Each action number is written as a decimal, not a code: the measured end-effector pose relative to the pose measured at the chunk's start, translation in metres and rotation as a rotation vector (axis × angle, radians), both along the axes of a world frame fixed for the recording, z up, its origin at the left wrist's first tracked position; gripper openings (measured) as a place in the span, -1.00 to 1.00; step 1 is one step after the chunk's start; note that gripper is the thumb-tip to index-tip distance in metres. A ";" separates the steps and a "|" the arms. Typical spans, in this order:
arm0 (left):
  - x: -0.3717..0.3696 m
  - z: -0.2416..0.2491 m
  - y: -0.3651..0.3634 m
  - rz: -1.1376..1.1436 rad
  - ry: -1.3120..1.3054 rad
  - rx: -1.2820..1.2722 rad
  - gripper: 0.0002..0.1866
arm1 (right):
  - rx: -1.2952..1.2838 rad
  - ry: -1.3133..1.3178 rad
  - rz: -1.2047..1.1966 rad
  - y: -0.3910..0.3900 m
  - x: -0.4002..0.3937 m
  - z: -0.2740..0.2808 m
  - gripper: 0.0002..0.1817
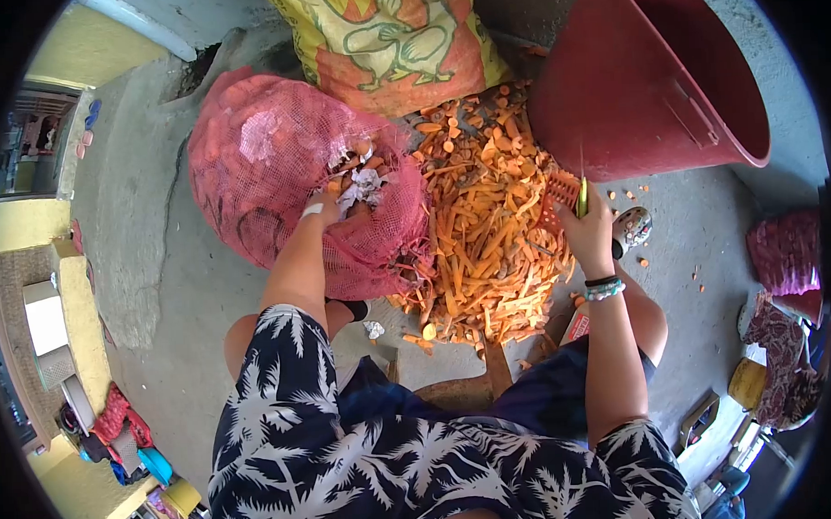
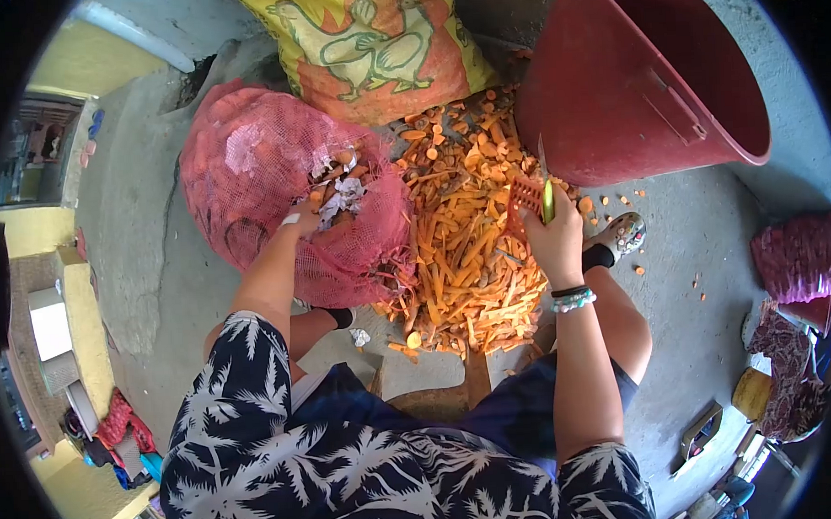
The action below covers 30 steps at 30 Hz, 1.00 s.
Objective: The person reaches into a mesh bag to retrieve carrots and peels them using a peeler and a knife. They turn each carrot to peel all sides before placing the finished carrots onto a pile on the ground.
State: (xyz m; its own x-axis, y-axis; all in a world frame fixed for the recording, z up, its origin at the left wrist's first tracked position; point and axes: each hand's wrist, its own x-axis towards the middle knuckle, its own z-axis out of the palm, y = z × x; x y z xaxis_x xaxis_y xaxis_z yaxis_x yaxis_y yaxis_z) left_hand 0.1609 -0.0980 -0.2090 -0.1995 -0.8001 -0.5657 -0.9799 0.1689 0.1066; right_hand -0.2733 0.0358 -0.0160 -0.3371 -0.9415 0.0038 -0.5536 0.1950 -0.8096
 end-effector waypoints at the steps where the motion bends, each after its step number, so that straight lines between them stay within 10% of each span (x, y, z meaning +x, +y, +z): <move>1: 0.006 0.005 -0.014 -0.059 -0.117 -0.011 -0.63 | 0.009 -0.001 0.024 -0.003 0.001 -0.005 -0.66; 2: 0.012 0.014 -0.028 -0.120 -0.235 -0.019 -0.63 | 0.019 -0.003 0.047 -0.005 0.002 -0.008 -0.65; 4: 0.030 0.031 -0.053 0.505 -0.024 -0.301 -0.63 | 0.048 0.020 0.060 -0.009 0.010 -0.003 -0.63; 8: 0.074 0.074 -0.087 0.669 0.027 -0.697 -0.66 | 0.025 -0.017 0.053 -0.014 0.017 -0.005 -0.64; 12: 0.066 0.062 -0.061 0.663 0.004 -0.896 -0.69 | 0.030 -0.014 0.071 -0.014 0.019 -0.005 -0.66; 14: 0.065 0.042 -0.062 0.240 -0.223 -0.681 -0.72 | 0.015 -0.107 0.053 -0.012 0.020 -0.011 -0.67; 19: 0.063 -0.013 -0.093 0.335 -0.216 -0.598 -0.78 | 0.051 0.023 0.105 -0.013 0.019 -0.014 -0.63; 30: 0.038 0.065 -0.064 0.316 -0.179 -0.549 -0.79 | 0.071 -0.051 0.082 -0.017 0.021 -0.007 -0.67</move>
State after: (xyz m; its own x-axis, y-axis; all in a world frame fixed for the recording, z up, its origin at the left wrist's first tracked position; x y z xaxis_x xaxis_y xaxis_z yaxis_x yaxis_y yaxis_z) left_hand 0.1989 -0.1625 -0.1437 0.1518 -0.9865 -0.0609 -0.9858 -0.1466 -0.0820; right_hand -0.2524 0.0191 -0.0228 -0.2568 -0.9632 -0.0792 -0.5284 0.2085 -0.8230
